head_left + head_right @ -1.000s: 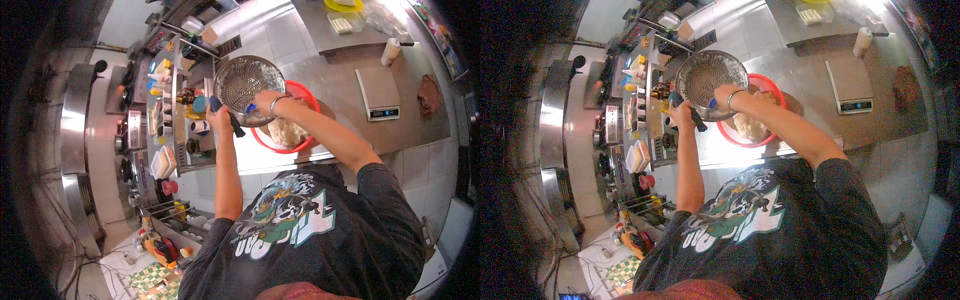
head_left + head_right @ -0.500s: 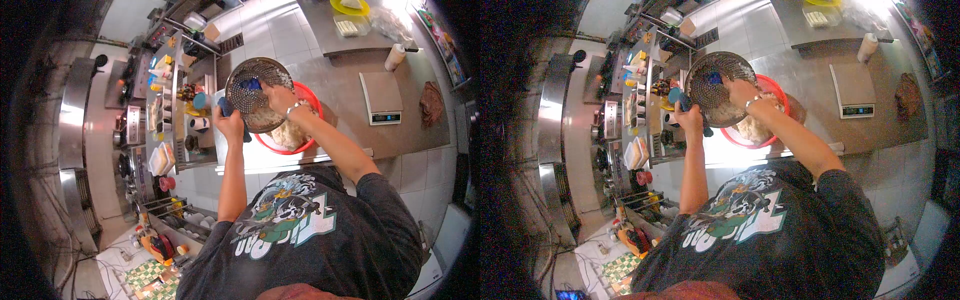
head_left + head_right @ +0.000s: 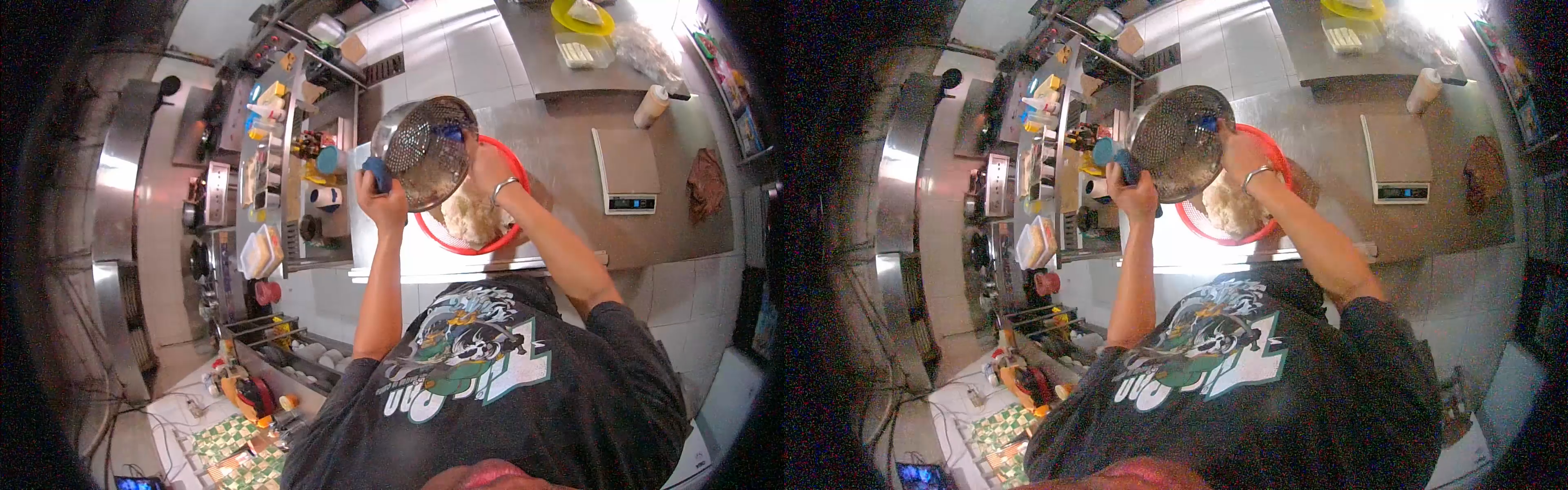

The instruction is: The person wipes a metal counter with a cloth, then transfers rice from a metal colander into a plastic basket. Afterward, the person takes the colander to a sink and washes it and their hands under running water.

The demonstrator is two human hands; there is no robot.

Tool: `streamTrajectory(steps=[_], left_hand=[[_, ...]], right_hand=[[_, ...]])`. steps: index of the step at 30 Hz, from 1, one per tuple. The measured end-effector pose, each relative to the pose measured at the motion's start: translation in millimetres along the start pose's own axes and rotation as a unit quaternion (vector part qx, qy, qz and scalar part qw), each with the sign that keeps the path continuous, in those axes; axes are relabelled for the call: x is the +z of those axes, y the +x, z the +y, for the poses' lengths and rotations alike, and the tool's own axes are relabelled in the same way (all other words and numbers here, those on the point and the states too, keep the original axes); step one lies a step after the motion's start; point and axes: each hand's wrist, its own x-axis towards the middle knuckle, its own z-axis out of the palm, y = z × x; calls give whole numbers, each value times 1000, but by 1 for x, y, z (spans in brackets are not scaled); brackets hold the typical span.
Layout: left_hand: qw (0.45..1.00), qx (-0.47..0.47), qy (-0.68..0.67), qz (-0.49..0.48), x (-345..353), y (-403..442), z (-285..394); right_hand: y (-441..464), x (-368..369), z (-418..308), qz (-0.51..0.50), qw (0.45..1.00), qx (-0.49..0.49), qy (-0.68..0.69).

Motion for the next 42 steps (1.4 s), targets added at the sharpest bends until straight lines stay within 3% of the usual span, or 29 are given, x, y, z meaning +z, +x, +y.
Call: streamTrajectory(steps=[1, 2, 4, 6, 7, 9, 11, 14, 15, 17, 21, 23, 24, 25, 27, 28, 30, 32, 34, 36, 39, 41, 42], left_hand=[[1000, 14, -19, 7, 1, -4, 3], [999, 29, -38, 13, 1, -7, 6], [995, 53, -65, -63, 6, -7, 14], [995, 82, -42, -43, 11, -8, 17], [994, 83, -20, -67, 10, -14, 7], [990, 96, 36, -100, 10, -25, -10], [989, 102, 8, -105, 16, -34, -19], [987, 121, -28, -102, 20, -31, -12], [986, 125, -4, -107, 17, -27, -13], [988, 118, -5, -95, 17, -23, -26], [990, 108, 6, -95, 13, -29, -19], [990, 104, 15, -95, 13, -29, -16], [990, 102, 24, -93, 14, -28, -17], [988, 100, 44, -107, 11, -24, -20], [987, 92, 68, -112, 3, -16, -26], [989, 87, 67, -101, 2, -12, -28], [991, 74, 67, -92, -5, -11, -28], [990, 87, 73, -78, -4, -12, -25], [989, 60, 69, -115, -10, -12, -17], [993, 57, 47, -88, -7, -7, -7], [995, 63, 9, -83, -4, -5, -3], [996, 41, 25, -76, -7, -12, -10], [996, 29, 35, -74, -7, -12, -11]], right_hand=[[2, 13, 9, -4, 1000, -2, -2], [7, 35, 18, -23, 997, -66, -21], [4, 47, 21, -36, 990, -127, -41], [-14, 54, 19, -54, 994, -86, 48], [-14, 26, 11, -181, 979, 1, -90], [-3, 18, 16, -168, 984, -34, -51], [0, 21, 19, -157, 985, -65, -9], [0, 57, 32, -153, 976, -111, -104], [-6, 69, 51, -88, 988, -118, -52], [-17, 17, 33, -191, 975, -67, -90], [-24, 4, 4, -141, 985, -80, -63], [-26, -14, -30, -222, 956, 40, -186], [-28, 7, -14, -221, 956, 41, -186], [-32, 43, 15, -101, 983, -29, -154], [-31, 52, 51, 20, 982, -167, -80], [-26, 34, 42, 19, 981, -173, -84], [-26, 9, 24, -158, 979, -76, -107], [-11, 17, 30, -109, 987, -81, -89], [-4, 10, 14, 57, 998, -27, 0], [-18, 16, 11, 11, 999, -21, -31], [-28, 58, 32, -2, 987, -91, -131], [-28, 67, 32, -16, 997, 11, -70], [-29, 71, 34, -26, 997, 8, -75]])
